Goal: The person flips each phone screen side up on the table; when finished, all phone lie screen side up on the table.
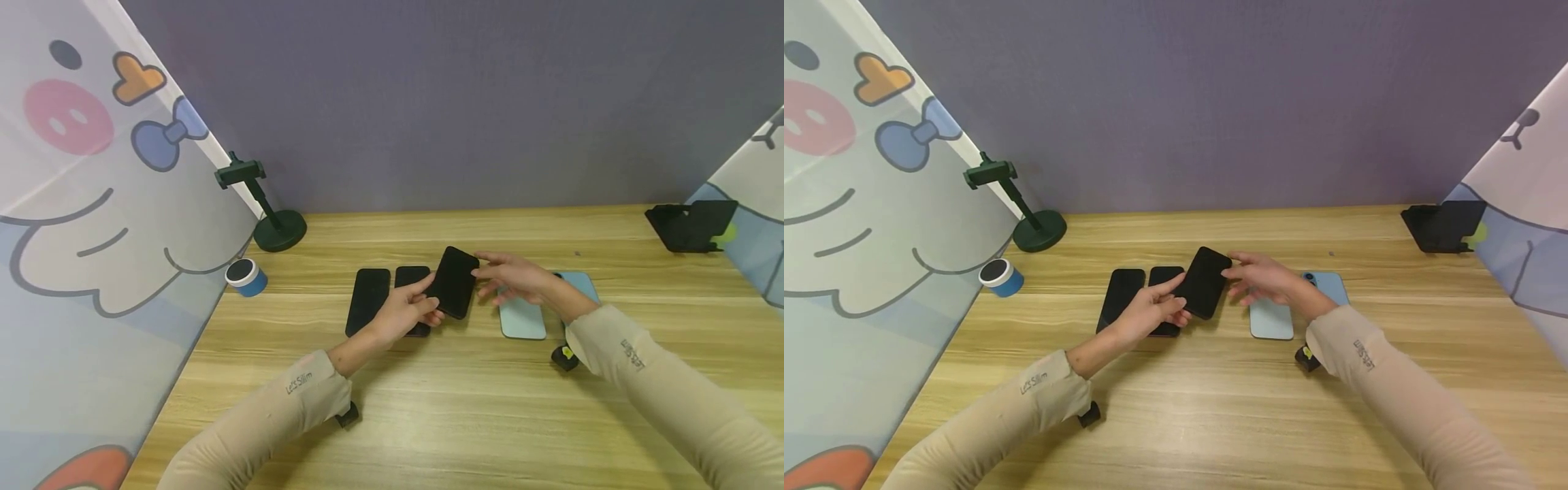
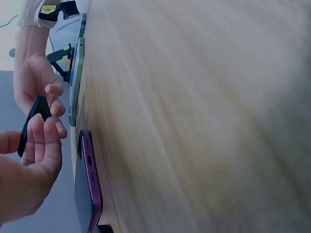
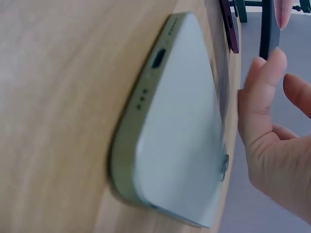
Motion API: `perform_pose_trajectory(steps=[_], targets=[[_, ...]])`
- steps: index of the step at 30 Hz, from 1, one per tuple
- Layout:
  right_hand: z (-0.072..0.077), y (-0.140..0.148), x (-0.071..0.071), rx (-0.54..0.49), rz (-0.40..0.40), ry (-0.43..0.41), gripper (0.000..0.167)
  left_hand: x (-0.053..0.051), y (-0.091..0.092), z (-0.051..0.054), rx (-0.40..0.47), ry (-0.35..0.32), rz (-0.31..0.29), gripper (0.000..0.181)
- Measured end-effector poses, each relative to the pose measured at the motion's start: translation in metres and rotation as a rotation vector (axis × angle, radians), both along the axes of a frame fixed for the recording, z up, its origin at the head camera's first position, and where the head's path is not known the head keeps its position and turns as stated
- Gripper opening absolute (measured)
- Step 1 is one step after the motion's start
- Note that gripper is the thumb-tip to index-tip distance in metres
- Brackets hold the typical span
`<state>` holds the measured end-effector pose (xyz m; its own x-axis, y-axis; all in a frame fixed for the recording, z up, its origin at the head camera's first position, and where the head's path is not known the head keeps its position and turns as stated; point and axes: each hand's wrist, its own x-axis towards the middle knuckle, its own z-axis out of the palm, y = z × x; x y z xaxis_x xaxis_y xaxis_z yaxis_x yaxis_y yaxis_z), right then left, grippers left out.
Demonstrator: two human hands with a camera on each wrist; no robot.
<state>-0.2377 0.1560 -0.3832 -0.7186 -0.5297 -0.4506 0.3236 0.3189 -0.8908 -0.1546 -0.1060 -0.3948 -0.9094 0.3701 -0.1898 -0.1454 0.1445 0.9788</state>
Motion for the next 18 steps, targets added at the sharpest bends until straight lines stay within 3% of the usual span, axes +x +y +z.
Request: perform_pose_trajectory(steps=[10, 14, 18], targets=[[0.0, -0.002, -0.0011, -0.088, -0.096, 0.075, 0.079, -0.0031, 0.0012, 0.0075, 0.046, -0.043, -0.112, 0.077], [0.0007, -0.001, -0.0004, -0.091, -0.1, 0.094, 0.08, -0.0027, 0.0011, 0.0093, -0.024, 0.008, -0.149, 0.082], [0.001, -0.0012, 0.0008, -0.084, -0.103, 0.11, 0.08, -0.0013, 0.0004, 0.0071, -0.147, 0.086, -0.183, 0.088]])
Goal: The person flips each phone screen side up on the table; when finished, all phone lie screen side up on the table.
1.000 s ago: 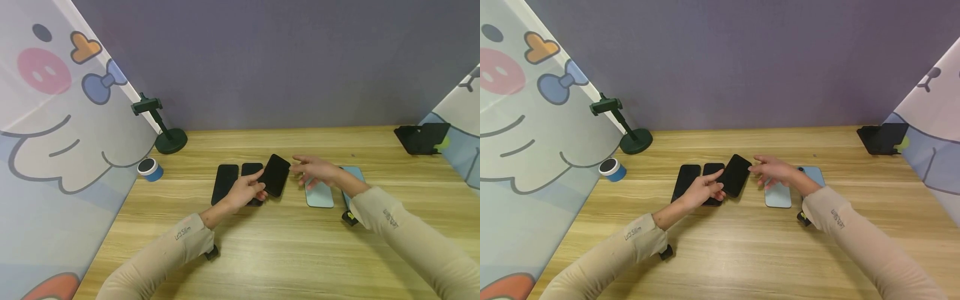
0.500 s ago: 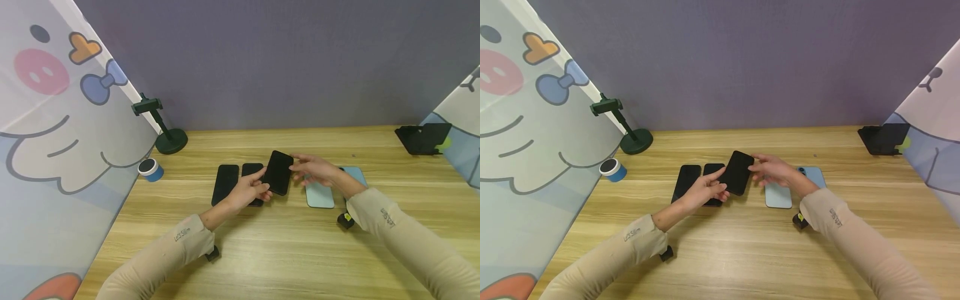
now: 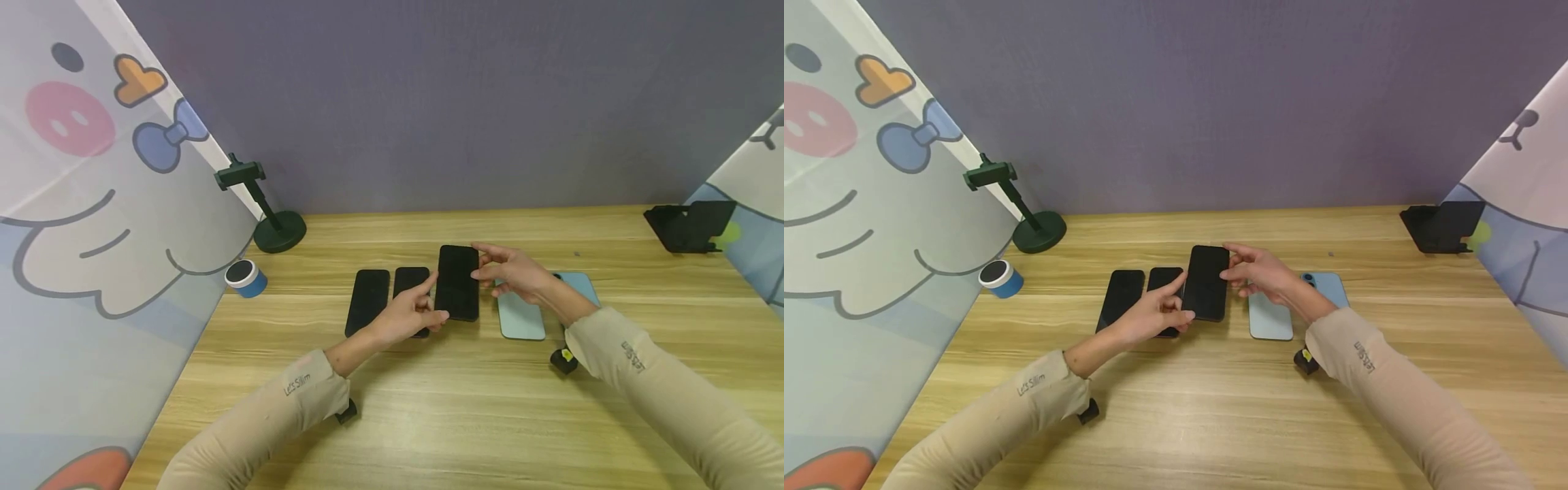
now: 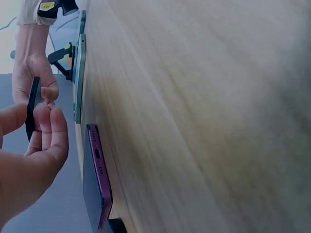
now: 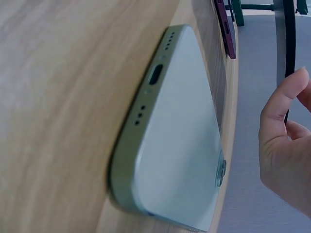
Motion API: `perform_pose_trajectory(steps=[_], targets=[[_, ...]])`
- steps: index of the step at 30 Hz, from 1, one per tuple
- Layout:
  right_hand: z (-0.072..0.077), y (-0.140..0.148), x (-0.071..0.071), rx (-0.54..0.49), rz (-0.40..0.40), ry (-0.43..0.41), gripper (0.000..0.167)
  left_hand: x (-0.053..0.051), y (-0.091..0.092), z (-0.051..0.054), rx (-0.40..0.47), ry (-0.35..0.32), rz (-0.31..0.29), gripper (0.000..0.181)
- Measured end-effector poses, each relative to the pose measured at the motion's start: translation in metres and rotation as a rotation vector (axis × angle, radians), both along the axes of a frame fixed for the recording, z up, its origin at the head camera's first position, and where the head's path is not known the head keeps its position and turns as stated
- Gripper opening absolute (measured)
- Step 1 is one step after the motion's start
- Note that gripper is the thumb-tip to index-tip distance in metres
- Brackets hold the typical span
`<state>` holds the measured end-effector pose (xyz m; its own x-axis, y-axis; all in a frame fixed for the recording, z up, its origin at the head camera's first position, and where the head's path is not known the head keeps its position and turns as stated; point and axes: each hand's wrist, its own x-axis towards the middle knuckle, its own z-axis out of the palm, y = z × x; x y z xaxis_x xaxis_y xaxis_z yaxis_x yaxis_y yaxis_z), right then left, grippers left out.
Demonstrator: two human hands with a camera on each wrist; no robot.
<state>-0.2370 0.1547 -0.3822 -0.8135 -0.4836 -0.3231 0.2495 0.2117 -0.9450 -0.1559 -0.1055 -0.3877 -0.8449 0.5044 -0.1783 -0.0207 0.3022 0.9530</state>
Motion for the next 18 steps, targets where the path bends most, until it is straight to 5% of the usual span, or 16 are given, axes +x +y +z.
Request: perform_pose_trajectory(steps=[11, 18], targets=[[-0.0012, 0.0012, 0.0026, 0.014, 0.01, 0.03, 0.083, 0.0032, 0.0038, -0.0022, -0.164, 0.123, -0.041, 0.102], [-0.0015, 0.0021, 0.0038, 0.011, 0.021, 0.027, 0.085, 0.0034, 0.0056, -0.0028, -0.196, 0.153, -0.041, 0.103]])
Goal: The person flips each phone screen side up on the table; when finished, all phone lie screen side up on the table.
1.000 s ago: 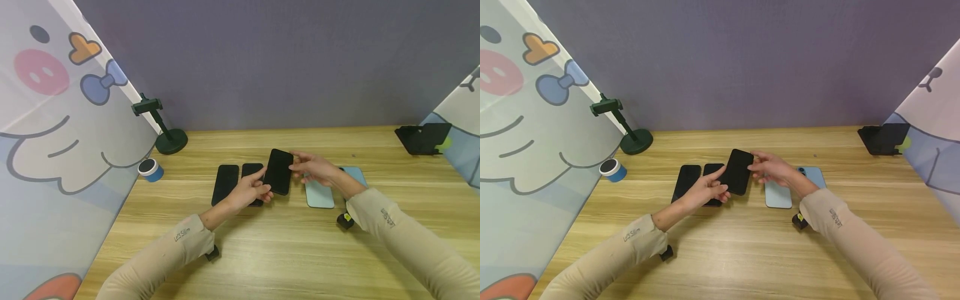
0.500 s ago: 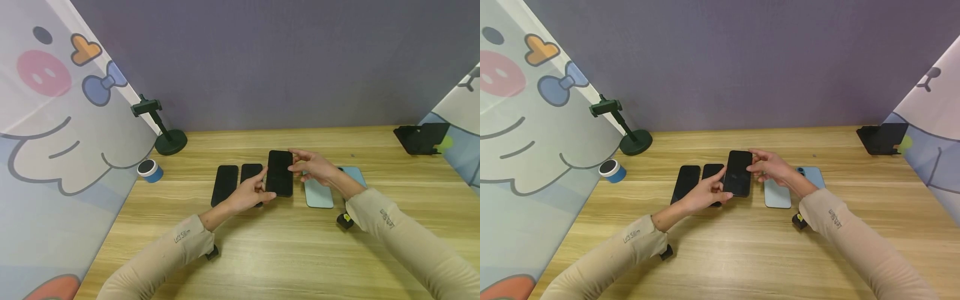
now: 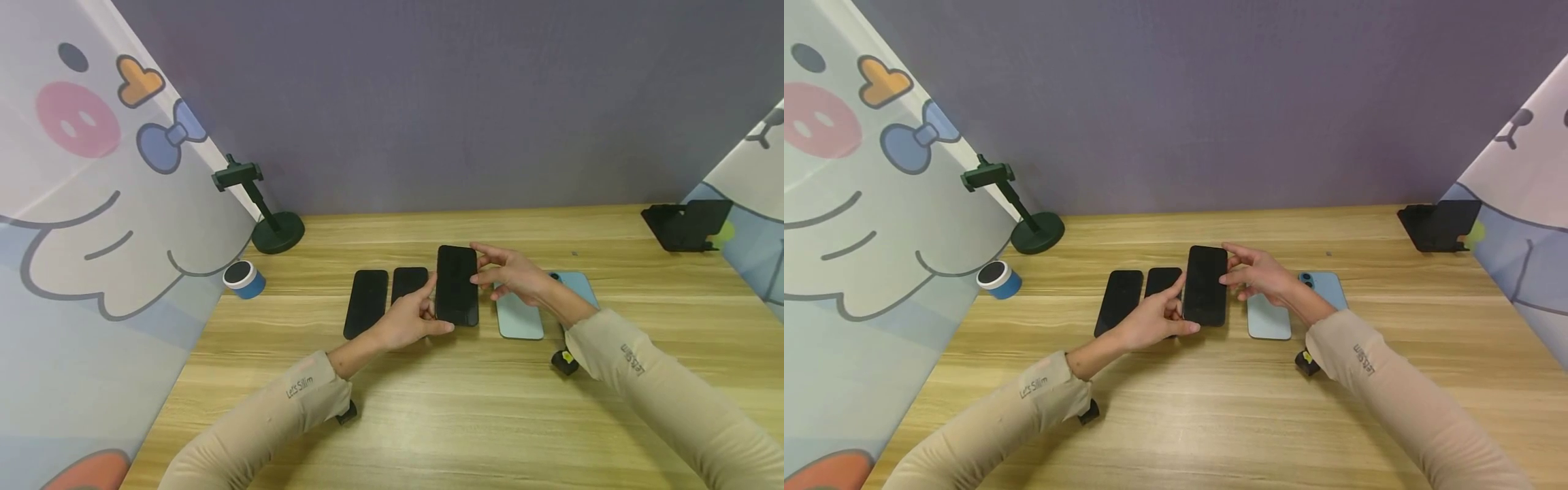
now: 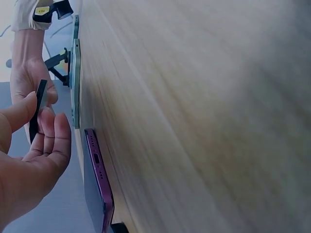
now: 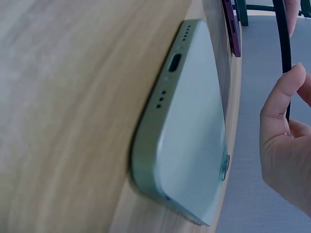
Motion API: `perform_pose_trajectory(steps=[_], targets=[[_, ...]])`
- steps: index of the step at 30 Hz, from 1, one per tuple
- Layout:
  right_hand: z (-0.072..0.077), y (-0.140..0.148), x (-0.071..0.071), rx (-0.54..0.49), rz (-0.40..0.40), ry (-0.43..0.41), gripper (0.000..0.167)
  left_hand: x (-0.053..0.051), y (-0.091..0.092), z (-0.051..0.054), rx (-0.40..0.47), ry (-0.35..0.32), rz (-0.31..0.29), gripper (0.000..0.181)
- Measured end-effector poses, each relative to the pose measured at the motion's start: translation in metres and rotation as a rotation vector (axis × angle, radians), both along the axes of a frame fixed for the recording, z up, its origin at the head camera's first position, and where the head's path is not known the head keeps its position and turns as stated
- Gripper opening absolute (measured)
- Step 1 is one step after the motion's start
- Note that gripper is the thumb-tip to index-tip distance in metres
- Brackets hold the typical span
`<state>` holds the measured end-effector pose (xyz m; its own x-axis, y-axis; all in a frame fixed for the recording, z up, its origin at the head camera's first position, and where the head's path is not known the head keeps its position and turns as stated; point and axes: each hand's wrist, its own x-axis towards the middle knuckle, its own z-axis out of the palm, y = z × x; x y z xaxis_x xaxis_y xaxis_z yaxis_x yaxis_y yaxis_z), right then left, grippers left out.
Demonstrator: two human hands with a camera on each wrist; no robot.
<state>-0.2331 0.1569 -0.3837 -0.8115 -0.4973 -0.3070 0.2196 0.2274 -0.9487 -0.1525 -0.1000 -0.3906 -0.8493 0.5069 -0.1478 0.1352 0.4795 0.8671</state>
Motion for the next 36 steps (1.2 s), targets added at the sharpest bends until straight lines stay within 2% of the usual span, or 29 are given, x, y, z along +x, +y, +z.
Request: perform_pose_trajectory(steps=[15, 26, 36], targets=[[-0.004, 0.002, -0.002, 0.0, 0.015, 0.004, 0.086, 0.001, 0.001, 0.0, -0.011, 0.011, 0.017, 0.102], [-0.005, 0.003, -0.003, 0.041, 0.044, -0.011, 0.087, -0.002, 0.006, 0.004, -0.159, 0.061, 0.002, 0.103], [-0.006, 0.004, -0.002, 0.075, 0.064, -0.053, 0.086, -0.007, 0.013, 0.007, -0.25, -0.006, -0.021, 0.105]])
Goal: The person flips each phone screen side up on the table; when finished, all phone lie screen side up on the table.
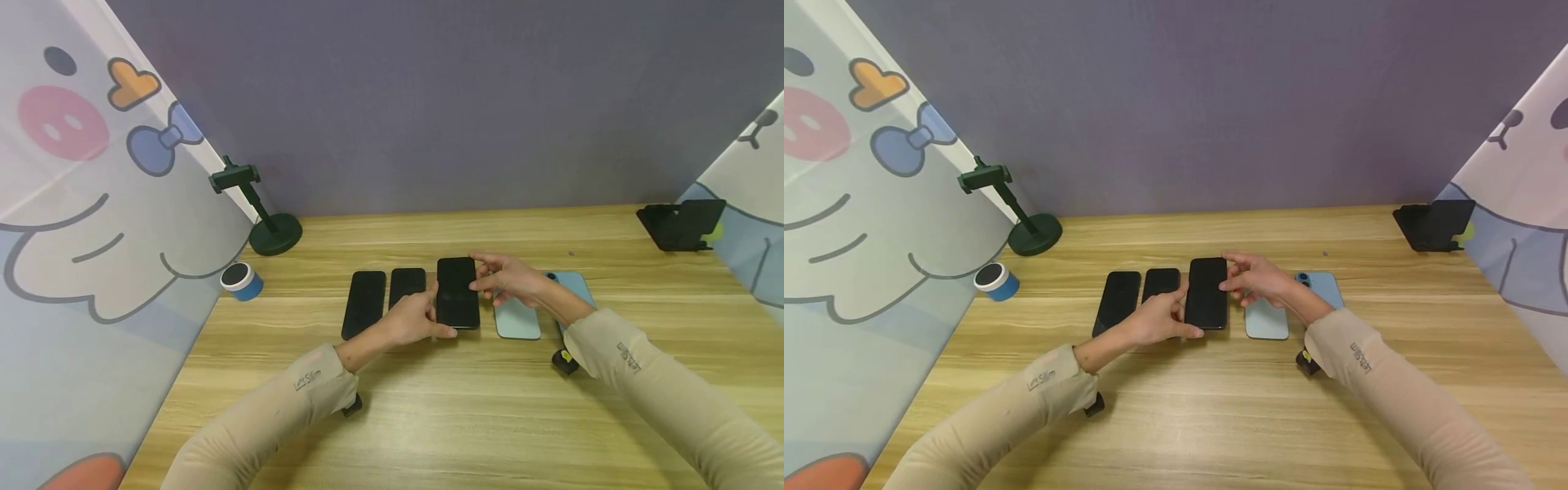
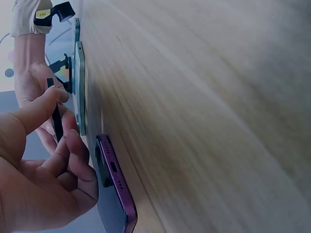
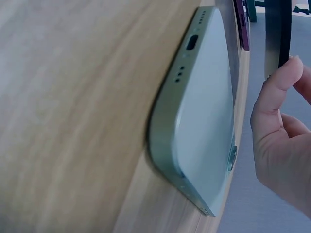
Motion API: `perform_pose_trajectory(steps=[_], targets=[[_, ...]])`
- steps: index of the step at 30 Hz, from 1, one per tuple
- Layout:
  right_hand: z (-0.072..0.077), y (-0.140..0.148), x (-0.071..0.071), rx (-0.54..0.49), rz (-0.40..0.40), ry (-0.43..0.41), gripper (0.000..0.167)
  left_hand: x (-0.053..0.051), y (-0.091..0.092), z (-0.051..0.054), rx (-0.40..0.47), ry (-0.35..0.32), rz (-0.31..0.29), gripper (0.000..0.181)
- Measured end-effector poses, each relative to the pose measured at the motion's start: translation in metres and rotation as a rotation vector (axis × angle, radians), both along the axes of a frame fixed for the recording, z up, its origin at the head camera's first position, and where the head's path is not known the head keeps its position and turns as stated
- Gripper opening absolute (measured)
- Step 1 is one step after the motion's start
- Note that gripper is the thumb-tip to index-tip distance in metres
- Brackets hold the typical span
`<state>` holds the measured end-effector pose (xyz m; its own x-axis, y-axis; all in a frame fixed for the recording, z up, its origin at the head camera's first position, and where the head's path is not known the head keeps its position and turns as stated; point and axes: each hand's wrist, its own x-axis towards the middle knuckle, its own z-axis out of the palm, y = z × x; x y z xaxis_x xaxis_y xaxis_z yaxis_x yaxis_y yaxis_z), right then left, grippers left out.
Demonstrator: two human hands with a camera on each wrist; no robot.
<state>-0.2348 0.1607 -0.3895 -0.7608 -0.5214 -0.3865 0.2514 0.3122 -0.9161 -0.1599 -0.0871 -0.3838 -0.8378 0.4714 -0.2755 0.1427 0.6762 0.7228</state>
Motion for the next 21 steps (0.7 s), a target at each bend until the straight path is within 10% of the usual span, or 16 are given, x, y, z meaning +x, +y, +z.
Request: perform_pose_trajectory(steps=[21], targets=[[0.001, -0.011, -0.006, 0.145, 0.051, -0.067, 0.085, -0.006, 0.009, -0.002, -0.194, -0.013, 0.011, 0.104]])
